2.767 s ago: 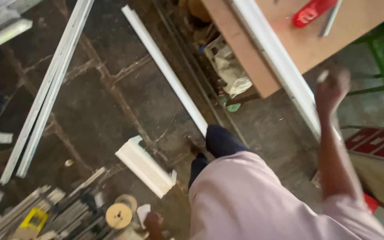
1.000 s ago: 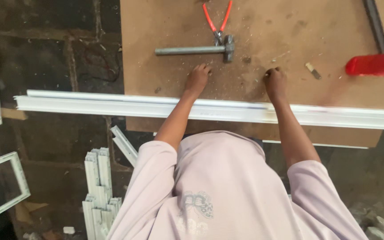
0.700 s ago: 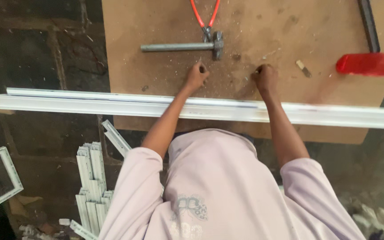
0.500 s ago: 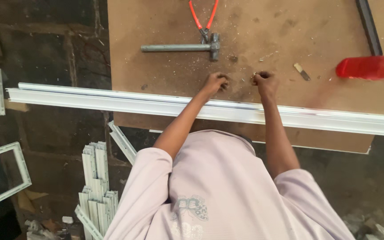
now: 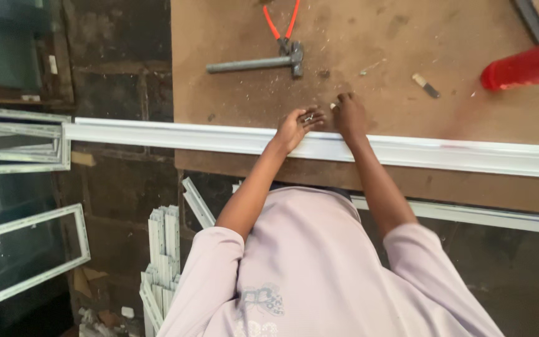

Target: The person carries white PVC window frame profiles across the workshop floor and lays them on a work table. They use a corded power drill to drive screws into the profiles, pick up screws from the table, and use a hacksaw to cut a metal bar, then resume drilling the profiles.

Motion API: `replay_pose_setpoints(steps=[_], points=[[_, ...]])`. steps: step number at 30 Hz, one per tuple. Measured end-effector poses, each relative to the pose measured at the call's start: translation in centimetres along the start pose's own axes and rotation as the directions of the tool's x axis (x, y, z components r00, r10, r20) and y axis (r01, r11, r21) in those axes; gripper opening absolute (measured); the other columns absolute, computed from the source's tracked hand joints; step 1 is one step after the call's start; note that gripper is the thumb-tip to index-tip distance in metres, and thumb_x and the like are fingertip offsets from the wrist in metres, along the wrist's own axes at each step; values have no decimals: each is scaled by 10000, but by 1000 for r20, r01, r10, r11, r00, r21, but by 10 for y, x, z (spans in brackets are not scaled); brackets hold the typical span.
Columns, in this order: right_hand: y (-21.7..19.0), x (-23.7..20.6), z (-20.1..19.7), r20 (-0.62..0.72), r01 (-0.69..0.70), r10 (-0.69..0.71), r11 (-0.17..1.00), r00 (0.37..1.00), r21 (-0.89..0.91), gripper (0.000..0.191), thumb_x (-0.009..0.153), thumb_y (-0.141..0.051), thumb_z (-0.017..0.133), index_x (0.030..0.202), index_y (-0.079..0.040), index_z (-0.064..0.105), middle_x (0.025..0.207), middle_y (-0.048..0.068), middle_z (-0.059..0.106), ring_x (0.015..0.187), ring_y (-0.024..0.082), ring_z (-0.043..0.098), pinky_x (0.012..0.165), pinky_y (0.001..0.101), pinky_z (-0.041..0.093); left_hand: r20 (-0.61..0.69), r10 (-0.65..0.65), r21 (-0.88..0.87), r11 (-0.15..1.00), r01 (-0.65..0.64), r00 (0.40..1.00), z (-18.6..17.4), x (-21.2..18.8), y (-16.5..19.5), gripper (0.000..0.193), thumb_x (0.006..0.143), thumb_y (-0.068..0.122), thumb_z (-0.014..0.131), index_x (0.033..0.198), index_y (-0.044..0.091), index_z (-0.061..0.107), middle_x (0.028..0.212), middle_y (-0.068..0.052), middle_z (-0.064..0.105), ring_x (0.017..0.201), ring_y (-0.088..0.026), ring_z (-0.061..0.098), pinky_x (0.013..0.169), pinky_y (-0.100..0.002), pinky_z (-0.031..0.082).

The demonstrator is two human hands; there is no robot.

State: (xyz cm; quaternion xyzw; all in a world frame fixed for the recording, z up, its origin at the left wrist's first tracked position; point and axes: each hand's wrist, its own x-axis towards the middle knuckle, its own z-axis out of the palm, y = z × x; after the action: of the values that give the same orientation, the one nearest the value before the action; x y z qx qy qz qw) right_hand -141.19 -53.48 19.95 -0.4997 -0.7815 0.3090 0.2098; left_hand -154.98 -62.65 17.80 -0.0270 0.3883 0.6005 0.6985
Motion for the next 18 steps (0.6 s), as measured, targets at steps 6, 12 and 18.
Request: replay_pose_setpoints(steps=[6,12,18], points=[[-15,-6,22,104,87,-75,989,992,-116,148,877,-83,683,992,-24,756,1040,208,712,985,411,667,868,488,530,-21,40,78,996,-38,999,-29,-25,18,353,1067,205,448,1232,-59,614,1140,-228,700,1067,-344,699,984,-470,564],[-62,-26,61,370,-167,4,896,929,411,187,946,-92,701,1094,15,739,939,163,752,845,223,677,762,345,561,-110,-45,35,998,49,993,-66,-27,25,334,1071,291,513,1078,-16,645,986,-178,706,908,-312,714,831,-468,596],[-127,4,118,216,-264,156,662,964,702,226,981,-119,619,1179,-33,685,1061,76,758,909,153,719,766,304,576,-70,66,21,998,-65,995,-123,-49,82,270,1014,177,539,1076,-35,693,916,-147,715,793,-249,687,675,-382,537]])
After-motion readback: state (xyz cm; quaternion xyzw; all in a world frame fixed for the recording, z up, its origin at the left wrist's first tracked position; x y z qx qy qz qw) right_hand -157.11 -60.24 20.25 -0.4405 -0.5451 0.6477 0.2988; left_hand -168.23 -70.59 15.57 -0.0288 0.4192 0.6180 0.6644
